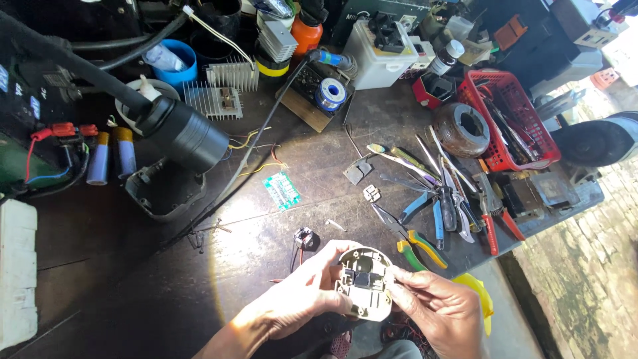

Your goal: Repairing a small electronic component by assembling internal parts using pliers

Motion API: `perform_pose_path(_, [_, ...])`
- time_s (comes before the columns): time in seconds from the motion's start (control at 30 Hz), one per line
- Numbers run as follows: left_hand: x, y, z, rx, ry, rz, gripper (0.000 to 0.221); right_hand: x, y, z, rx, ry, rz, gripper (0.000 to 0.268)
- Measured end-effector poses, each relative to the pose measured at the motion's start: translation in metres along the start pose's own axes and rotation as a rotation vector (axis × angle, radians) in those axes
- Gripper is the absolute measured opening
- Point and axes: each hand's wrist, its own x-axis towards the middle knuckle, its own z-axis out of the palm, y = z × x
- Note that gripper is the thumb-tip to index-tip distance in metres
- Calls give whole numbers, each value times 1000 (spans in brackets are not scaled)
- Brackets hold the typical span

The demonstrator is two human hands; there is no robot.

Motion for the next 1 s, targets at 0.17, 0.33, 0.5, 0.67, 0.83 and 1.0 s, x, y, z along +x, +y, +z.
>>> perform_pose_path(0.17, [-2,0,1,-13,-88,84,75,0,6,-2,-18,43,40,30])
perform_pose_path(0.33, [-7,0,-1,-61,-135,104,83,-1,14,-3,45,136,189,35])
perform_pose_path(0.5, [-3,-7,-4,-54,-167,134,85,-2,18,-7,84,122,115,32])
perform_pose_path(0.67, [-2,-5,-2,-51,-144,113,79,-2,14,-7,89,133,131,34])
perform_pose_path(0.83, [-5,-2,-2,-41,-145,108,79,-2,16,-7,114,160,185,37])
perform_pose_path(1.0, [-6,2,0,-24,-108,67,80,-2,18,-8,114,149,170,36])
